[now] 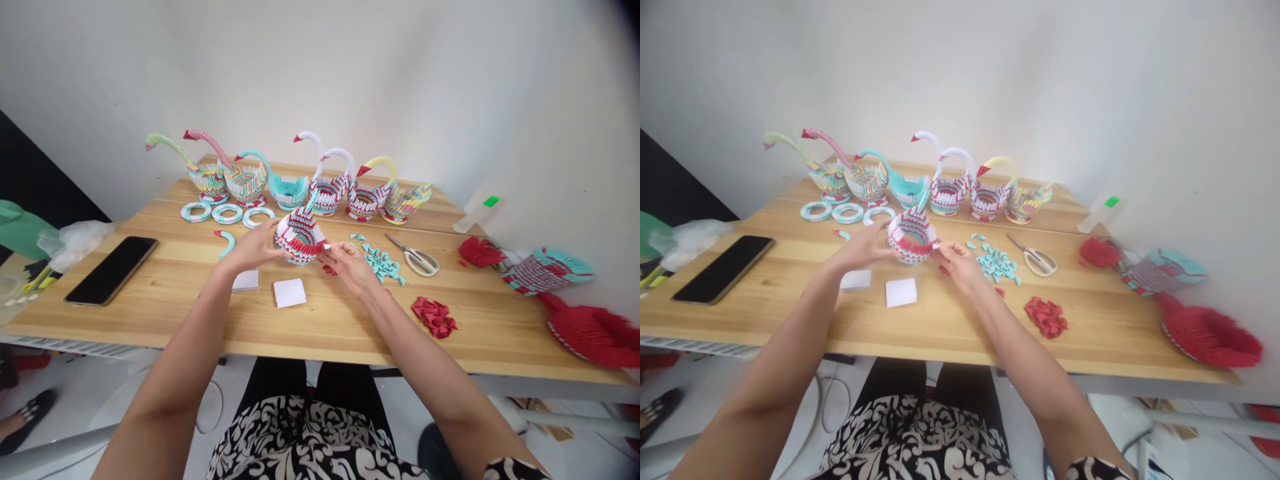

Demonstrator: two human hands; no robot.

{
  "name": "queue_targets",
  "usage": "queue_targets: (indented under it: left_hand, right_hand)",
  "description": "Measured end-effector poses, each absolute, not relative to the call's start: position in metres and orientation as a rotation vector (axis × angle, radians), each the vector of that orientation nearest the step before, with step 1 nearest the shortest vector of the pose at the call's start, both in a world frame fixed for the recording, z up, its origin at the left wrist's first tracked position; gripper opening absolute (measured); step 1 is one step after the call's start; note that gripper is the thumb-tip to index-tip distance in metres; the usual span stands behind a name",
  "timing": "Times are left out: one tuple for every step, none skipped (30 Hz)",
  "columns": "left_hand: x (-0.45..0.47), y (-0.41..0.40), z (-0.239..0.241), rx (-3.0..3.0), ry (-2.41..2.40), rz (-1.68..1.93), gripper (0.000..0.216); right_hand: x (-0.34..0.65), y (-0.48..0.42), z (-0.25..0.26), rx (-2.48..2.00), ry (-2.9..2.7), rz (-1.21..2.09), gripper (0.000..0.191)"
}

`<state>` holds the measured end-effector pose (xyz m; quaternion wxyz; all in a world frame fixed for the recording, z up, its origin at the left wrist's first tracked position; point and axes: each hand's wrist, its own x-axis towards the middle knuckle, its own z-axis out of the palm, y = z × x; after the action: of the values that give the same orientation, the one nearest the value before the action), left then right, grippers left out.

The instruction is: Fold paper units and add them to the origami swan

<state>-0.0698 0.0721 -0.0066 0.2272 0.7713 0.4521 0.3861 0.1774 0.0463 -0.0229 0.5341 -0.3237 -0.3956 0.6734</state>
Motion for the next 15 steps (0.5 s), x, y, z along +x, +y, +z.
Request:
queue_targets:
  left_hand:
    - [-0.065, 0.070, -0.004, 2.062, 1.159, 1.105, 0.076]
    - [-0.060, 0.067, -0.001, 1.981, 1.056, 1.162, 0.077]
    - [-0.055, 0.065, 0.000, 1.887, 0.965, 1.222, 0.079]
    - [-0.049, 0.062, 0.001, 1.797, 0.903, 1.269, 0.081]
    - [-0.044, 0.060, 0.001, 1.717, 0.854, 1.298, 0.082]
    - [-0.039, 0.059, 0.000, 1.653, 0.811, 1.326, 0.084]
    - [-0.034, 0.057, -0.001, 1.597, 0.770, 1.353, 0.085]
    - [-0.031, 0.056, -0.003, 1.543, 0.735, 1.375, 0.085]
    - [-0.028, 0.056, -0.004, 1.488, 0.705, 1.390, 0.085]
    - [-0.026, 0.055, -0.005, 1.432, 0.682, 1.394, 0.085]
    - [-0.025, 0.055, -0.006, 1.377, 0.667, 1.387, 0.085]
    - [-0.025, 0.055, -0.006, 1.329, 0.655, 1.375, 0.085]
    - [-0.025, 0.055, -0.006, 1.291, 0.645, 1.365, 0.086]
    - [-0.025, 0.055, -0.005, 1.267, 0.640, 1.362, 0.087]
    - [-0.025, 0.055, -0.005, 1.258, 0.640, 1.369, 0.087]
  right_hand:
    - [0.179, 0.046, -0.021, -0.739, -0.928, 1.612, 0.029]
    - [0.180, 0.046, -0.019, -0.708, -0.920, 1.620, 0.029]
    - [0.181, 0.046, -0.017, -0.678, -0.919, 1.627, 0.028]
    - [0.182, 0.045, -0.016, -0.654, -0.921, 1.631, 0.028]
    - [0.182, 0.044, -0.015, -0.635, -0.923, 1.629, 0.027]
    - [0.183, 0.044, -0.015, -0.624, -0.924, 1.625, 0.027]
    - [0.183, 0.044, -0.015, -0.619, -0.924, 1.622, 0.026]
    - [0.184, 0.043, -0.014, -0.619, -0.925, 1.618, 0.026]
    - [0.185, 0.043, -0.014, -0.623, -0.927, 1.614, 0.026]
    - [0.185, 0.043, -0.013, -0.632, -0.933, 1.611, 0.026]
    - [0.186, 0.043, -0.012, -0.644, -0.943, 1.606, 0.026]
    - [0.187, 0.042, -0.010, -0.660, -0.958, 1.600, 0.026]
    - [0.189, 0.042, -0.007, -0.675, -0.974, 1.584, 0.026]
    - [0.190, 0.041, -0.003, -0.688, -0.988, 1.553, 0.026]
    - [0.193, 0.040, 0.002, -0.698, -1.002, 1.504, 0.025]
